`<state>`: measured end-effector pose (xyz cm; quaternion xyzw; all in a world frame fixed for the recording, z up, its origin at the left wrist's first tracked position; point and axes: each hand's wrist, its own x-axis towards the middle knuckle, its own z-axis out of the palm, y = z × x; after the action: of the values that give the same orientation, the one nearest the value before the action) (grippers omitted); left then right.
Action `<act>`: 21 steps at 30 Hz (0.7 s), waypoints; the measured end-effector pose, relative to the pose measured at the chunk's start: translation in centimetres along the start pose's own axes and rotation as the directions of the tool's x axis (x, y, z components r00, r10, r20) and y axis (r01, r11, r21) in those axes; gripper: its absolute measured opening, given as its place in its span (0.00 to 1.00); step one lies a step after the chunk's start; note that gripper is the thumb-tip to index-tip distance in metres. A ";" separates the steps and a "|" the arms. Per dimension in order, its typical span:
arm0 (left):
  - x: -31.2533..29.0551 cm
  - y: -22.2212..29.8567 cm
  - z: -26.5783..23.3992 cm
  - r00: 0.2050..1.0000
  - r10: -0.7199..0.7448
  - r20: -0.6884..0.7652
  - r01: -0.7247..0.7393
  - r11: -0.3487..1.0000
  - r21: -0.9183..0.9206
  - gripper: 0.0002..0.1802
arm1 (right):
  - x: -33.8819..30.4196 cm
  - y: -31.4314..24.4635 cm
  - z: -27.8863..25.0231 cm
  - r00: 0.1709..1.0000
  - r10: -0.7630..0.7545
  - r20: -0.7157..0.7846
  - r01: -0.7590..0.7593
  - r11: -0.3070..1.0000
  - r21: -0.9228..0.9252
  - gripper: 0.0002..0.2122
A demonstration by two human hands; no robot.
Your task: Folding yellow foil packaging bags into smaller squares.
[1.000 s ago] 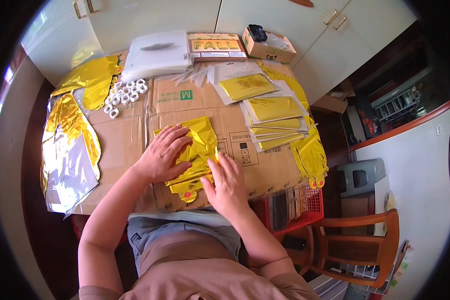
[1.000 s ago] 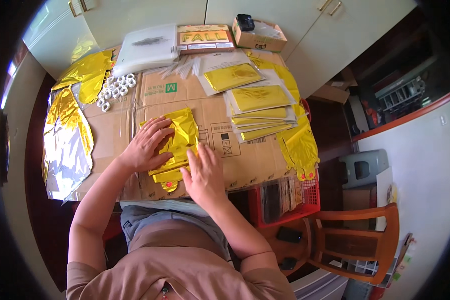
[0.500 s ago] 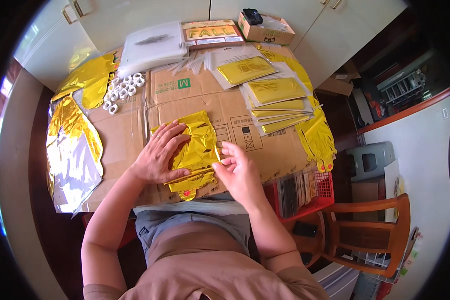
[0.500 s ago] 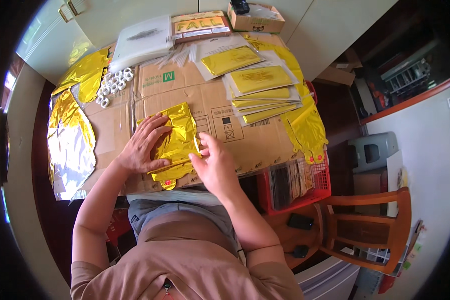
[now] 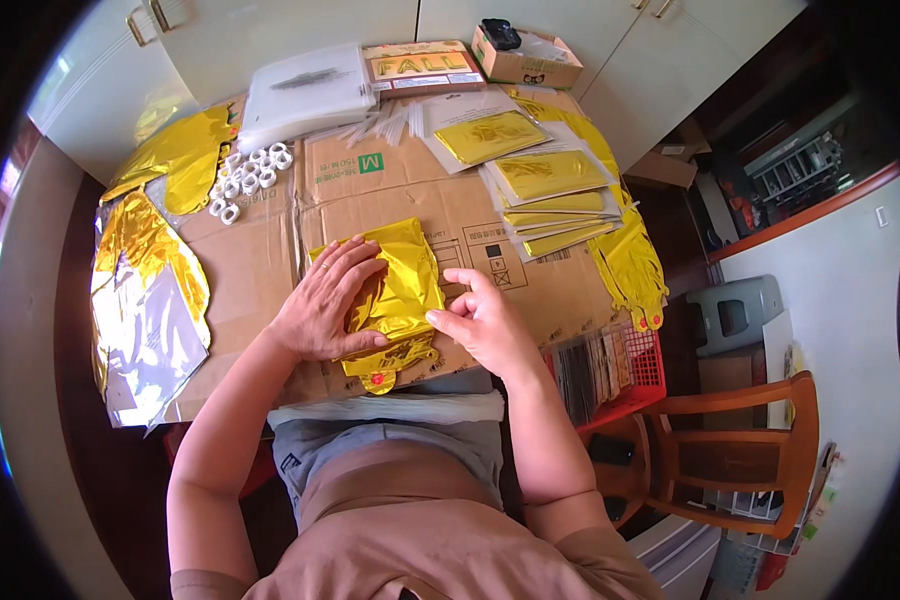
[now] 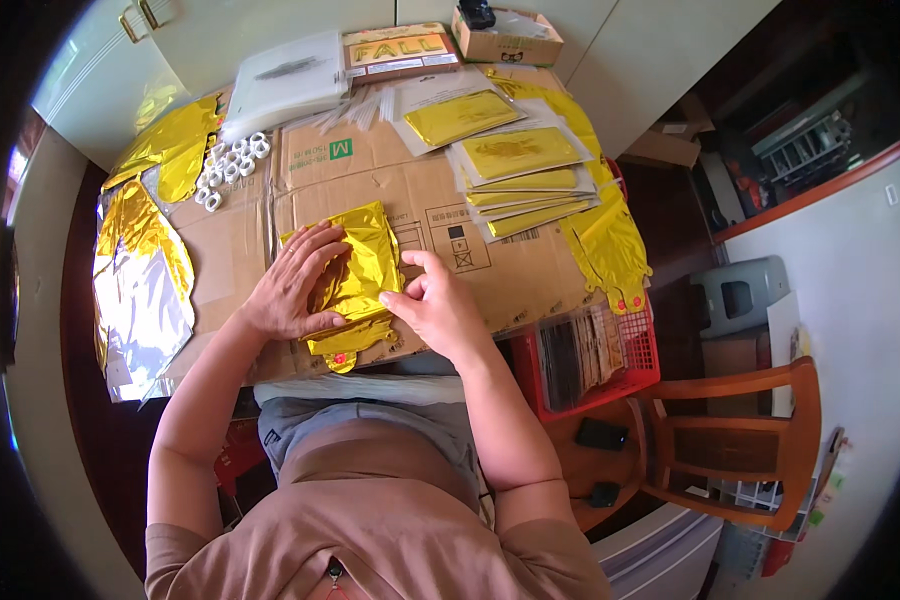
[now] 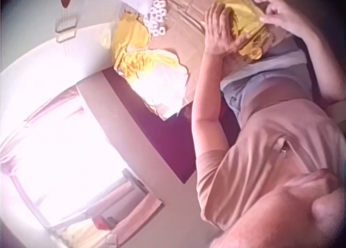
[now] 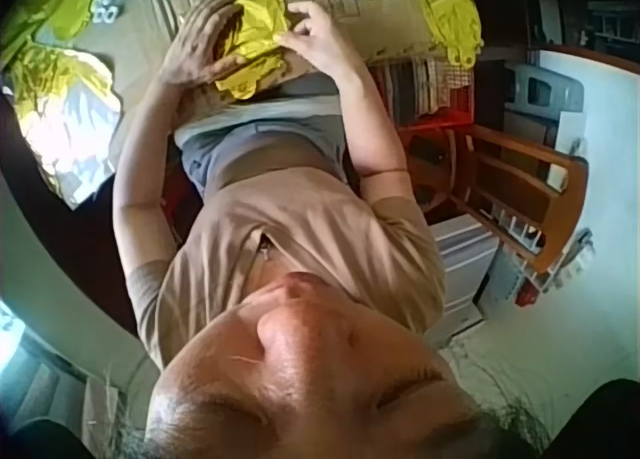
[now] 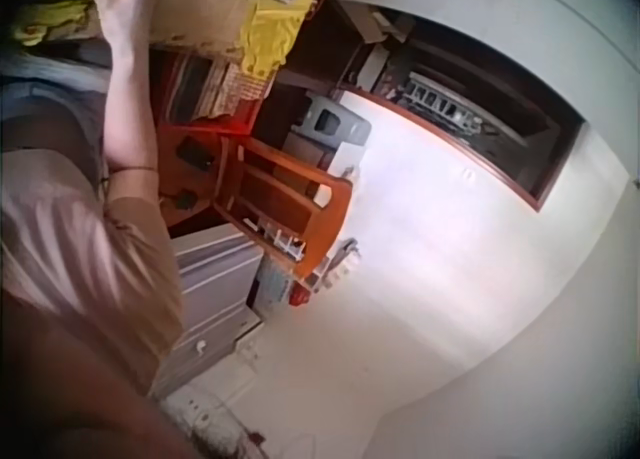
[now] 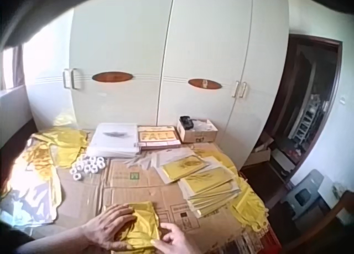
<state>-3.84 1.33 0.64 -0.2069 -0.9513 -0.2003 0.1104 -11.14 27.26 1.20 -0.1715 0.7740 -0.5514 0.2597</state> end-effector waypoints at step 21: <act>0.3 -0.5 0.0 0.998 -0.038 0.054 0.044 0.991 -0.128 0.34 | -2.6 0.1 7.2 0.679 -0.714 -0.174 0.629 0.687 -0.364 0.19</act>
<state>-4.29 1.05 0.57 -0.1990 -0.9429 -0.2583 0.0682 -4.79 23.18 -0.23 -0.3939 0.7535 -0.5145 -0.1112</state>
